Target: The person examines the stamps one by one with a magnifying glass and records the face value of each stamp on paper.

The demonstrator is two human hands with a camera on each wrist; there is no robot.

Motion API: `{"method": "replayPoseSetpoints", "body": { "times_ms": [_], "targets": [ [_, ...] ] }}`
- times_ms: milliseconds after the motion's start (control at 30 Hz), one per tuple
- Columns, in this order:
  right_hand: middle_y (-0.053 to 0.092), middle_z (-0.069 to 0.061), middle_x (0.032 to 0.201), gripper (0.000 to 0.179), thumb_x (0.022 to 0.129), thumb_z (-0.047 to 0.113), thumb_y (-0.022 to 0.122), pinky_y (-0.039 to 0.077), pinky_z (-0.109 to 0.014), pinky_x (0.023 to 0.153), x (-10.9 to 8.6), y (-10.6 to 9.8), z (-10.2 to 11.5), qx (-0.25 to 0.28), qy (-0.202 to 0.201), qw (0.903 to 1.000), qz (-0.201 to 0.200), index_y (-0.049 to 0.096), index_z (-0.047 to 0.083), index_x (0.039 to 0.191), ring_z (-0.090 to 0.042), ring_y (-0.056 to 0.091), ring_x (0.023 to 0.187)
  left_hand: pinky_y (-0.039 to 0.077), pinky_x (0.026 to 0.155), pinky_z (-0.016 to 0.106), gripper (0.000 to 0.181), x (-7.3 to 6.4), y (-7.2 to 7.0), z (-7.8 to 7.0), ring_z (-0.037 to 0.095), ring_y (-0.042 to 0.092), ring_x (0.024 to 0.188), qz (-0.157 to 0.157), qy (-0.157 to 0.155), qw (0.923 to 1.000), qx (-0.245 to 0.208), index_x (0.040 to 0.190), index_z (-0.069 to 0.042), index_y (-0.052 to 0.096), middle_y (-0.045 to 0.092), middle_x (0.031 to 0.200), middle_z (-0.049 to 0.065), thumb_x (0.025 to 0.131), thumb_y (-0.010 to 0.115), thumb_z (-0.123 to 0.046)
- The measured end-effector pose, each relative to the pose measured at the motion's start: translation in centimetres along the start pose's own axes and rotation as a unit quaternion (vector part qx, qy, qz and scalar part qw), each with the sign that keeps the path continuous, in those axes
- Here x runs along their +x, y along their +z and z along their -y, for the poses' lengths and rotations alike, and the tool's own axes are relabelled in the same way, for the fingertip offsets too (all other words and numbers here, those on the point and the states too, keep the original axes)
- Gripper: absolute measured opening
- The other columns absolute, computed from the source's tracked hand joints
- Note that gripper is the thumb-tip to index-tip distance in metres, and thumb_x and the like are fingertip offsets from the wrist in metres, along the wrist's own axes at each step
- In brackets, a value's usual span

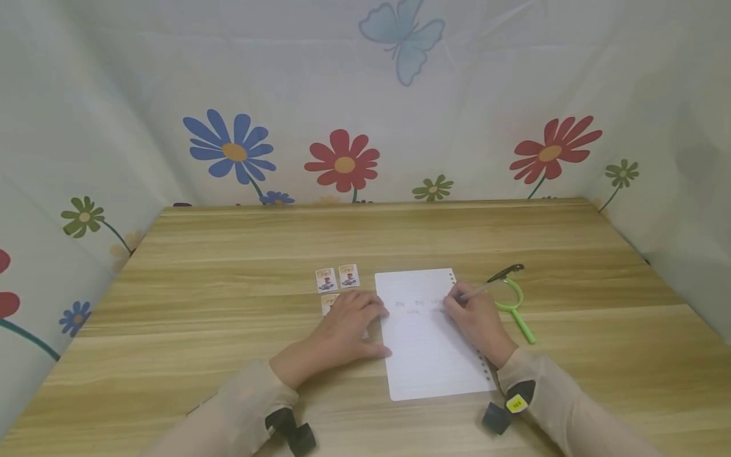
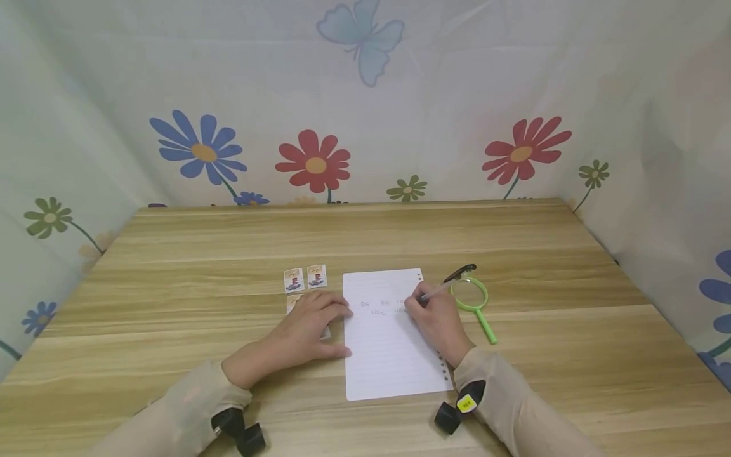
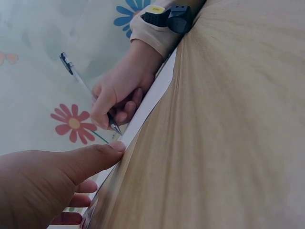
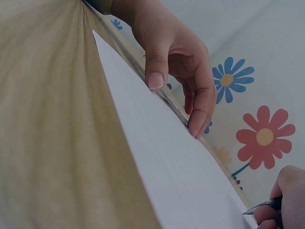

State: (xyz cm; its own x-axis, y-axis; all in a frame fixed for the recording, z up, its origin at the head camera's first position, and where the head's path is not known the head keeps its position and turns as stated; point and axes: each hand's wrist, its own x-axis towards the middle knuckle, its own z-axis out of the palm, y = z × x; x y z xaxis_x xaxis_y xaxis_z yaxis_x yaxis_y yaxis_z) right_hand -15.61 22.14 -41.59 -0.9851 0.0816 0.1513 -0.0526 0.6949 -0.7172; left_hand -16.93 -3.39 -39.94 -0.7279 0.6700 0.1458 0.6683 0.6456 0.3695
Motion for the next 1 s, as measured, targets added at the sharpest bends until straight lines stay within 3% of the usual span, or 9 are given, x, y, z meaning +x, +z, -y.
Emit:
{"method": "replayPoseSetpoints", "body": {
  "times_ms": [233,367,500,633,767,833,1000],
  "targets": [
    [0.049,0.001,0.053,0.010,0.088,0.012,0.053,0.030,-0.020,0.043,0.0,-0.1,0.0,-0.002,0.007,1.0000,-0.001,0.059,0.006,0.082,-0.010,0.039,0.048,0.031,0.114,0.047,0.061,0.1,0.0,0.0,0.028,0.047,0.126,0.004,-0.003,1.0000,0.003,0.118,-0.009,0.064,0.058,0.127,0.007,0.074,0.077,-0.048],
    [0.049,-0.001,0.053,0.011,0.088,0.013,0.053,0.030,-0.020,0.042,0.0,-0.2,0.0,-0.006,0.010,0.9999,-0.002,0.060,0.006,0.083,-0.011,0.038,0.048,0.031,0.114,0.047,0.061,0.0,-0.1,0.0,0.028,0.047,0.127,0.002,-0.002,1.0000,0.004,0.119,-0.009,0.064,0.058,0.127,0.007,0.073,0.077,-0.048],
    [0.064,-0.009,0.071,0.016,0.090,0.015,0.052,0.039,-0.020,0.052,0.0,-0.2,0.0,0.007,0.022,0.9997,-0.009,0.063,0.005,0.089,-0.015,0.050,0.060,0.031,0.114,0.047,0.061,0.0,-0.1,0.1,0.028,0.047,0.126,-0.002,-0.001,1.0000,0.003,0.118,-0.009,0.064,0.059,0.127,0.007,0.073,0.078,-0.048],
    [0.070,-0.014,0.095,0.022,0.094,0.020,0.050,0.048,-0.024,0.072,0.2,-0.2,0.0,0.029,0.037,0.9988,-0.016,0.065,0.005,0.094,-0.021,0.061,0.082,0.031,0.113,0.048,0.060,-0.1,0.0,0.1,0.028,0.048,0.125,-0.004,0.000,1.0000,-0.003,0.117,-0.008,0.064,0.059,0.126,0.007,0.073,0.078,-0.046],
    [0.070,-0.015,0.102,0.020,0.096,0.021,0.051,0.050,-0.031,0.084,0.2,-0.3,0.0,0.044,0.029,0.9984,-0.022,0.064,0.006,0.092,-0.024,0.063,0.094,0.031,0.113,0.047,0.061,0.0,0.1,0.2,0.027,0.047,0.125,-0.002,0.000,1.0000,-0.005,0.117,-0.008,0.064,0.059,0.126,0.007,0.073,0.078,-0.047],
    [0.069,-0.014,0.100,0.018,0.095,0.020,0.052,0.051,-0.029,0.080,0.2,-0.5,0.2,0.040,0.019,0.9987,-0.025,0.063,0.006,0.093,-0.022,0.062,0.090,0.031,0.113,0.047,0.061,0.0,0.1,0.2,0.027,0.048,0.125,-0.001,0.002,1.0000,-0.003,0.117,-0.008,0.064,0.059,0.126,0.007,0.073,0.078,-0.047],
    [0.065,-0.012,0.079,0.016,0.096,0.019,0.052,0.046,-0.021,0.054,0.3,-1.3,0.6,0.040,0.004,0.9990,-0.018,0.058,0.005,0.098,-0.016,0.056,0.064,0.031,0.114,0.047,0.061,0.0,0.2,0.2,0.028,0.048,0.125,-0.002,0.005,1.0000,-0.002,0.117,-0.007,0.064,0.059,0.126,0.008,0.073,0.078,-0.047]
  ]
}}
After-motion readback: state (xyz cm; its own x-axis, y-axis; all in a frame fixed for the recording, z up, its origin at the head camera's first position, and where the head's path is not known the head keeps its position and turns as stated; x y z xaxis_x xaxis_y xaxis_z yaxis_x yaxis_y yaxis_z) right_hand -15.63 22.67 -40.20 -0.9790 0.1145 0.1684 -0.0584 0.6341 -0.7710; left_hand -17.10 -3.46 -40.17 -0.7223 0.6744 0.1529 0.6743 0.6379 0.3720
